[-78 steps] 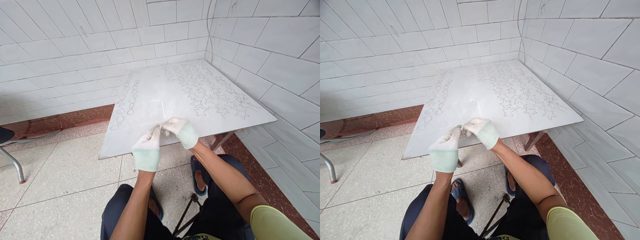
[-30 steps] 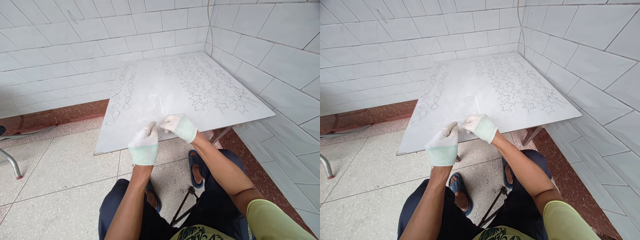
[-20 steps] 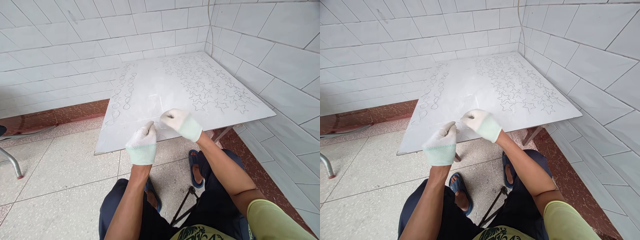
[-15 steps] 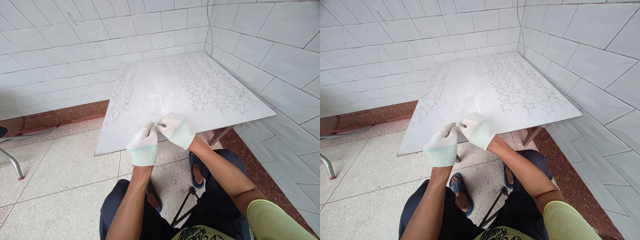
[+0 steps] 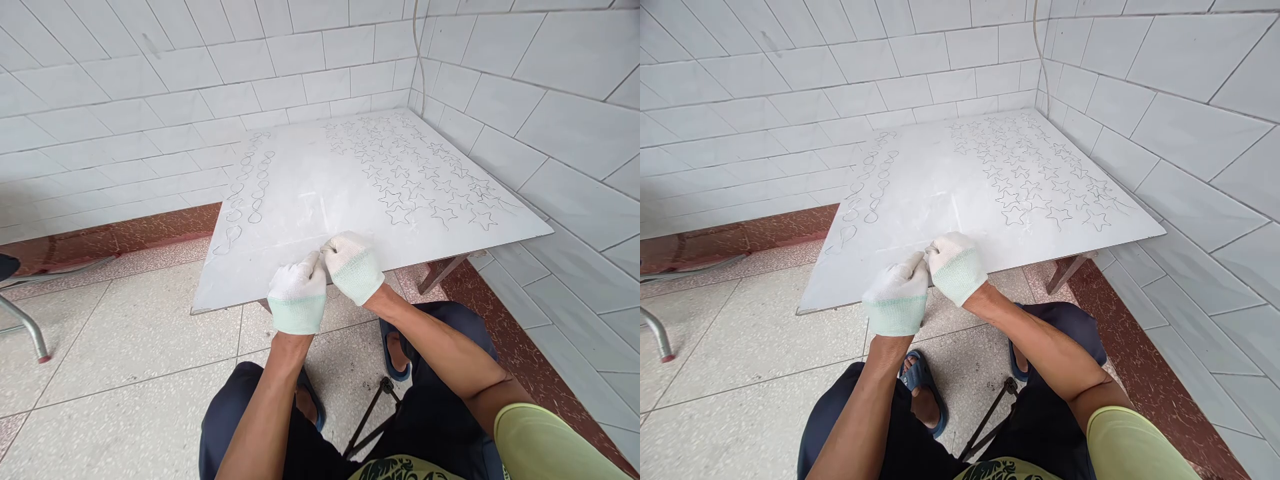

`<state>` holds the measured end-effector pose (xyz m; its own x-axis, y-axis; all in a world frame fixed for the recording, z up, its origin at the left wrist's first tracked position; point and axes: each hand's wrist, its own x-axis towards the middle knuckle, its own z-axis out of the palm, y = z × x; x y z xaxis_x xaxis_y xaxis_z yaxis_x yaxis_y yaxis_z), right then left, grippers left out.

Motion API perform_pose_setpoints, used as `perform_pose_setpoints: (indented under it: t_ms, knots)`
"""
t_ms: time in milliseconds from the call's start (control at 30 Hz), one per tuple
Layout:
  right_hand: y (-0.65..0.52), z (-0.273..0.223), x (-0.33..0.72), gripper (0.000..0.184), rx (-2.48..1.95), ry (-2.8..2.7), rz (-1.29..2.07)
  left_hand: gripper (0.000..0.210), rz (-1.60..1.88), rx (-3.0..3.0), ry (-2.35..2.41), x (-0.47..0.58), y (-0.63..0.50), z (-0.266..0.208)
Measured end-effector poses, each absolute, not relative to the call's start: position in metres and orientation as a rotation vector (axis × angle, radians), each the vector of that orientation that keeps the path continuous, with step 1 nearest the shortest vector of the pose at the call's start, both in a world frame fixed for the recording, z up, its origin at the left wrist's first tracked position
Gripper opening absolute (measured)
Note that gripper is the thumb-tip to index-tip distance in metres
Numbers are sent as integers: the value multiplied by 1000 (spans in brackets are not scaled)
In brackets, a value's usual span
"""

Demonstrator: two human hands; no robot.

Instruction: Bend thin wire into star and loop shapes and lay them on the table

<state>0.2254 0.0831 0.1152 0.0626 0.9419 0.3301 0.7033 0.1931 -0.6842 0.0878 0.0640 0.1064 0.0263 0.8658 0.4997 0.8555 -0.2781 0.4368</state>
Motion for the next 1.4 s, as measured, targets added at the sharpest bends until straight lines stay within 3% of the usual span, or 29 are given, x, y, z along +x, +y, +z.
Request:
perform_pose_setpoints:
  t_ms: [167, 367, 667, 1067, 1400]
  knots:
    - [85, 114, 225, 37, -1559, -1709, 366, 39, 1093, 2221, 1847, 92, 63, 105]
    - [81, 138, 234, 37, -1446, -1593, 629, 42, 1059, 1847, 1892, 93, 63, 112]
    - [82, 153, 255, 21, -1411, -1419, 971, 42, 1108, 1707, 1921, 96, 57, 121]
    - [80, 144, 245, 27, -1411, -1550, 953, 32, 1285, 1906, 1842, 85, 69, 100]
    - [78, 153, 250, 19, -1284, -1560, 1145, 25, 1320, 1299, 1511, 87, 67, 115]
